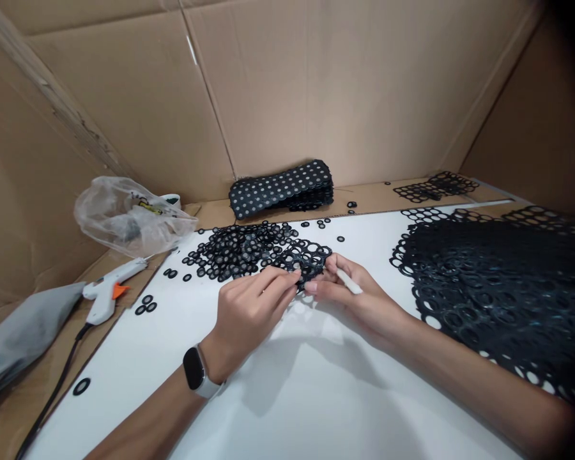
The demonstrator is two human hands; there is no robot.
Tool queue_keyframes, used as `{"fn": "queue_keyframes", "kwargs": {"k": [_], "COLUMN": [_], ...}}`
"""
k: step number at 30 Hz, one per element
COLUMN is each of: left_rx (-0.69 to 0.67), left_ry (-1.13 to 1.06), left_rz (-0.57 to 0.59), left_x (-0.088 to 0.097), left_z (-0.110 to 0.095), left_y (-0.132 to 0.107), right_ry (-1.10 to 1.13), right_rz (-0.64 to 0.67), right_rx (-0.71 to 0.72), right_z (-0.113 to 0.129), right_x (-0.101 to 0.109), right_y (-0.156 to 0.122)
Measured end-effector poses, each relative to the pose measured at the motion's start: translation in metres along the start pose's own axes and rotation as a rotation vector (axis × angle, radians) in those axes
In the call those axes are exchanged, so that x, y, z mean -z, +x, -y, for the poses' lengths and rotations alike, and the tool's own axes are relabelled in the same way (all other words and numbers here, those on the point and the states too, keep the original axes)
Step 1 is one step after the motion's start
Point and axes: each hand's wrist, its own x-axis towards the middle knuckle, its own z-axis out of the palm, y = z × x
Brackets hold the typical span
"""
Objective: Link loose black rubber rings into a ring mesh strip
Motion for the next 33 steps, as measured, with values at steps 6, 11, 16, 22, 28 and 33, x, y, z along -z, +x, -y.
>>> {"fn": "queue_keyframes", "kwargs": {"k": [6, 11, 16, 22, 28, 33], "left_rx": [-0.031, 0.076, 0.252, 0.396, 0.348, 0.361], "left_ry": [0.018, -0.125, -0.359, -0.397, -0.498, -0.539], "left_rz": [0.006, 0.001, 0.033, -0.016, 0.025, 0.074], "left_x": [-0.001, -0.002, -0.005, -0.009, -0.008, -0.009], "left_z": [0.002, -0.003, -0.011, -0.013, -0.009, -0.007], "left_y": [-0.002, 0.004, 0.006, 0.003, 0.003, 0.001], "right_ry": [-0.086, -0.146, -0.26, -0.436, -0.489, -0.536], "right_rz": [-0.021, -0.038, -0.028, -0.125, -0.117, -0.093], "right_rx": [0.045, 0.113, 0.225, 0.356, 0.394, 0.428], "right_z": [-0.002, 0.0, 0.004, 0.005, 0.004, -0.001], "right_x": [-0.001, 0.001, 0.003, -0.001, 0.0, 0.004], "right_y": [0.0, 0.001, 0.0, -0.004, -0.006, -0.005]}}
